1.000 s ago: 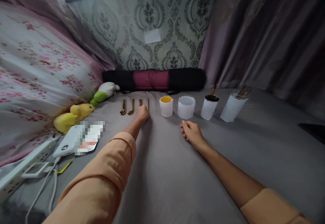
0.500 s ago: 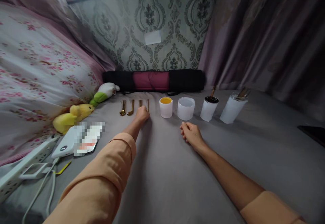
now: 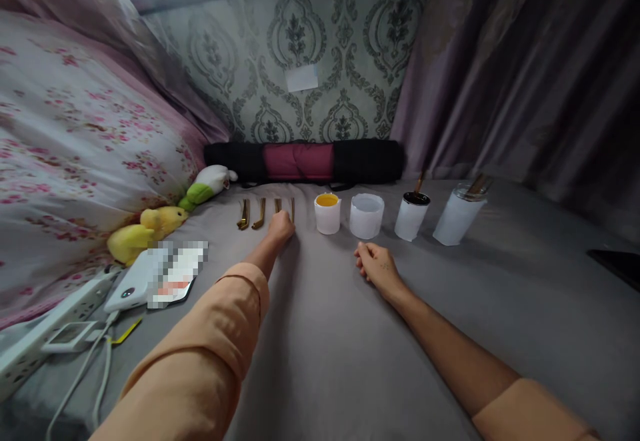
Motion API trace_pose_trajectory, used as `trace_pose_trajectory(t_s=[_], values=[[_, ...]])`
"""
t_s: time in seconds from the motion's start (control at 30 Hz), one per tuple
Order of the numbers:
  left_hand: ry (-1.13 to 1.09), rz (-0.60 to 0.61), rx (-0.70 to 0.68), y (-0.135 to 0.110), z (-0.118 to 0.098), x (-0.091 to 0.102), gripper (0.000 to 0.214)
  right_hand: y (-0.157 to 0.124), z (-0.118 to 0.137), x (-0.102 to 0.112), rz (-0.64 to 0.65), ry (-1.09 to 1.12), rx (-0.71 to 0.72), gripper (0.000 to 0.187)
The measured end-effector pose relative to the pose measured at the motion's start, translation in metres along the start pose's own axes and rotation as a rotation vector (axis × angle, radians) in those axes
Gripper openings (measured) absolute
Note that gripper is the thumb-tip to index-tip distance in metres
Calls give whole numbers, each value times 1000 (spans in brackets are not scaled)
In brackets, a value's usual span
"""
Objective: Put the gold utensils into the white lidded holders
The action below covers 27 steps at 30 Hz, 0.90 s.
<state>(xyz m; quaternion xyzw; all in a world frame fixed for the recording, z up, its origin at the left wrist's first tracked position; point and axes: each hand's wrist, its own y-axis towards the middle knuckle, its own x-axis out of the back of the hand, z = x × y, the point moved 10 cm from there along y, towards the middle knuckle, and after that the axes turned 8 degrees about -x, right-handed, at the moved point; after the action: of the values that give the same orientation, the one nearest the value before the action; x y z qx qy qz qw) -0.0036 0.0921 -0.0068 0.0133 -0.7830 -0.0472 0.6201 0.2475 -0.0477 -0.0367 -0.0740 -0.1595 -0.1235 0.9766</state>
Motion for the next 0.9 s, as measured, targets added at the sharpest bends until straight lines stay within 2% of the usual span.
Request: trace_pose_trajectory(t_s=[0.9], values=[[-2, -41, -26, -3, -3, 5, 25, -2, 3, 1, 10, -1, -1, 38]])
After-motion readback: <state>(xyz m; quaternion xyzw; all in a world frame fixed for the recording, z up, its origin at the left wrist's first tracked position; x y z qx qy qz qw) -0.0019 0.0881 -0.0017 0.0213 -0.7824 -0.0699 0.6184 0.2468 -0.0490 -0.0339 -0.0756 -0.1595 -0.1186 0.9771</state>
